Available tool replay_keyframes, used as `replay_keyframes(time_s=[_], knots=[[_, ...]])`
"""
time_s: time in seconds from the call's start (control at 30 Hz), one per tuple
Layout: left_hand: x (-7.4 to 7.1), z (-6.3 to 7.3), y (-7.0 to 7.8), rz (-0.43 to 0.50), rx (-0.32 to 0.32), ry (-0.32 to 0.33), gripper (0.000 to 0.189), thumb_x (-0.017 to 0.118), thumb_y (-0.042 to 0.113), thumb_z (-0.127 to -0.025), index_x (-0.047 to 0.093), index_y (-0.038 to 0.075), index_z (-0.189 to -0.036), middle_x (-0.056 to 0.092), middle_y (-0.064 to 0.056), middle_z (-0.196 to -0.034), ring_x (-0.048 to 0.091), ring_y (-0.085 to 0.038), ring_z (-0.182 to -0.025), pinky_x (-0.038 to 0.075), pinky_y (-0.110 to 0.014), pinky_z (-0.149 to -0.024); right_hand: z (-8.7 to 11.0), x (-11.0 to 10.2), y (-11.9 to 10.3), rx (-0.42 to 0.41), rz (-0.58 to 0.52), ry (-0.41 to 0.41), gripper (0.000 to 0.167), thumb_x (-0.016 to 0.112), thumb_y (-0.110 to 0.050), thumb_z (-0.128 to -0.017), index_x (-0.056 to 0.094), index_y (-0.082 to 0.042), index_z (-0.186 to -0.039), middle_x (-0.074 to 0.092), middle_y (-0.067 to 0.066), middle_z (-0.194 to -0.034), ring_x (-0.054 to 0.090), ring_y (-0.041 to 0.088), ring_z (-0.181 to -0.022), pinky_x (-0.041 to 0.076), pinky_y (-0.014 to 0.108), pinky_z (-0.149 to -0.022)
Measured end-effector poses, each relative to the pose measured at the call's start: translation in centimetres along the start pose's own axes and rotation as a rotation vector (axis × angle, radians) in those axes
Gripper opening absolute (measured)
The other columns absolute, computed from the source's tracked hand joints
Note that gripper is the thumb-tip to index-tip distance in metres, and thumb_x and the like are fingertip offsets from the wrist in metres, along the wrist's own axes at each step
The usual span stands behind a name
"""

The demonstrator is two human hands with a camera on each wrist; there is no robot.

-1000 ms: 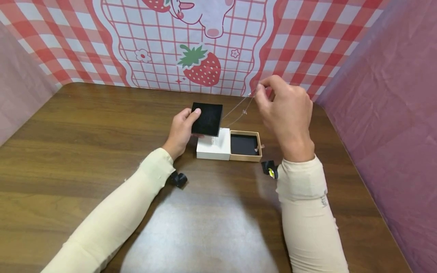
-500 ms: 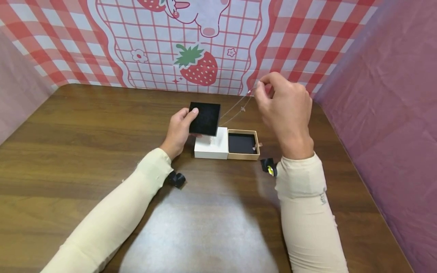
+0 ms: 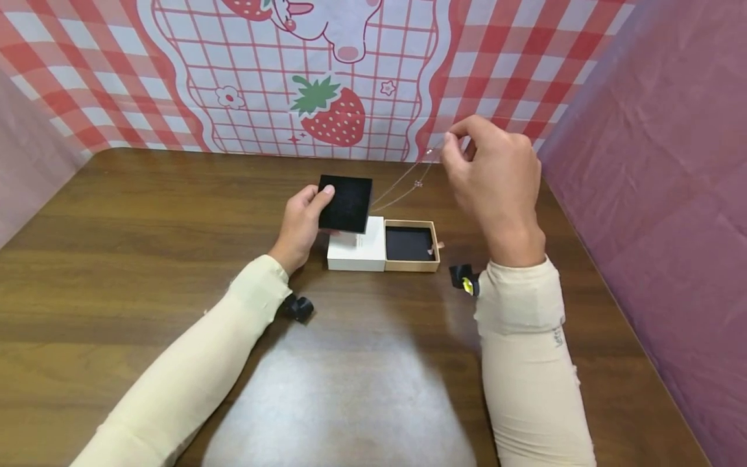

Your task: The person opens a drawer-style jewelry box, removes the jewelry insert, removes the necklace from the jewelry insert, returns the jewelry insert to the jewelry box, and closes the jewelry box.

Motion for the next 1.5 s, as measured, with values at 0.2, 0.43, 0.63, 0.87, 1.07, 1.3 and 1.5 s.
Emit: replay_keyframes(time_s=[0.2, 0.43, 0.63, 0.87, 1.07, 1.3, 1.5], knots=[[0.0, 0.0, 0.1, -0.007, 0.007, -0.003, 0.030, 0.060, 0.027, -0.101, 0.060, -0.003, -0.095, 0.060, -0.009, -0.082, 0.061, -0.016, -0.065, 0.055, -0.034, -0.051, -0.2, -0.3, 0.5, 0.025, 0.016, 0.006, 0.028, 0.060, -0.027, -0.097, 0.077, -0.005, -0.099, 0.062, 0.010, -0.067, 0.042, 0.008, -0.059, 0.029, 0.027, -0.059], [0.0, 0.1, 0.1, -0.018, 0.011, -0.007, 0.030, 0.060, 0.027, -0.101, 0.060, -0.003, -0.095, 0.059, -0.009, -0.082, 0.060, -0.016, -0.065, 0.055, -0.033, -0.051, -0.3, -1.0, 1.5, 0.045, 0.008, 0.029, 0.026, 0.060, -0.024, -0.097, 0.077, -0.004, -0.097, 0.060, 0.009, -0.064, 0.035, -0.002, -0.054, 0.026, 0.023, -0.058], [0.1, 0.1, 0.1, -0.024, 0.008, -0.006, 0.030, 0.060, 0.026, -0.101, 0.060, -0.003, -0.094, 0.060, -0.009, -0.082, 0.061, -0.016, -0.064, 0.055, -0.033, -0.051, -0.5, -1.7, 3.1, 0.107, 0.004, 0.026, 0.025, 0.062, -0.024, -0.095, 0.077, -0.004, -0.096, 0.052, -0.015, -0.063, 0.038, -0.007, -0.055, 0.027, 0.019, -0.060], [0.1, 0.1, 0.1, -0.025, 0.008, 0.000, 0.030, 0.061, 0.027, -0.101, 0.060, -0.002, -0.094, 0.060, -0.009, -0.082, 0.060, -0.017, -0.064, 0.054, -0.033, -0.051, -0.6, -1.7, 3.4, 0.140, 0.009, 0.001, 0.026, 0.062, -0.027, -0.095, 0.077, -0.006, -0.099, 0.053, -0.016, -0.065, 0.040, -0.005, -0.057, 0.029, 0.020, -0.060], [0.1, 0.1, 0.0, -0.031, 0.006, 0.004, 0.030, 0.061, 0.027, -0.101, 0.060, -0.002, -0.093, 0.061, -0.009, -0.081, 0.061, -0.016, -0.063, 0.054, -0.034, -0.051, -0.5, -1.6, 3.5, 0.139, 0.036, -0.019, 0.028, 0.060, -0.027, -0.096, 0.077, -0.005, -0.101, 0.067, 0.010, -0.076, 0.040, -0.003, -0.058, 0.028, 0.022, -0.060], [0.1, 0.1, -0.1, -0.038, 0.005, 0.003, 0.029, 0.061, 0.027, -0.101, 0.060, -0.002, -0.093, 0.060, -0.009, -0.081, 0.060, -0.016, -0.064, 0.054, -0.033, -0.051, -0.5, -1.7, 4.2, 0.144, 0.055, -0.016, 0.029, 0.059, -0.027, -0.096, 0.077, -0.005, -0.102, 0.069, 0.011, -0.079, 0.039, -0.006, -0.058, 0.028, 0.022, -0.060], [0.1, 0.2, 0.0, -0.054, 0.011, -0.003, 0.030, 0.061, 0.028, -0.101, 0.060, -0.001, -0.094, 0.059, -0.009, -0.081, 0.059, -0.017, -0.065, 0.054, -0.033, -0.052, -0.5, -1.9, 4.6, 0.149, 0.105, -0.030, 0.032, 0.056, -0.028, -0.097, 0.077, -0.005, -0.105, 0.070, 0.016, -0.080, 0.045, 0.009, -0.065, 0.030, 0.034, -0.062]])
Point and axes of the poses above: each hand's wrist, its own z-axis away from the middle knuckle, its own x-axis out of the palm, y = z × x, the point moved 7 cm from there along -z, towards the middle knuckle
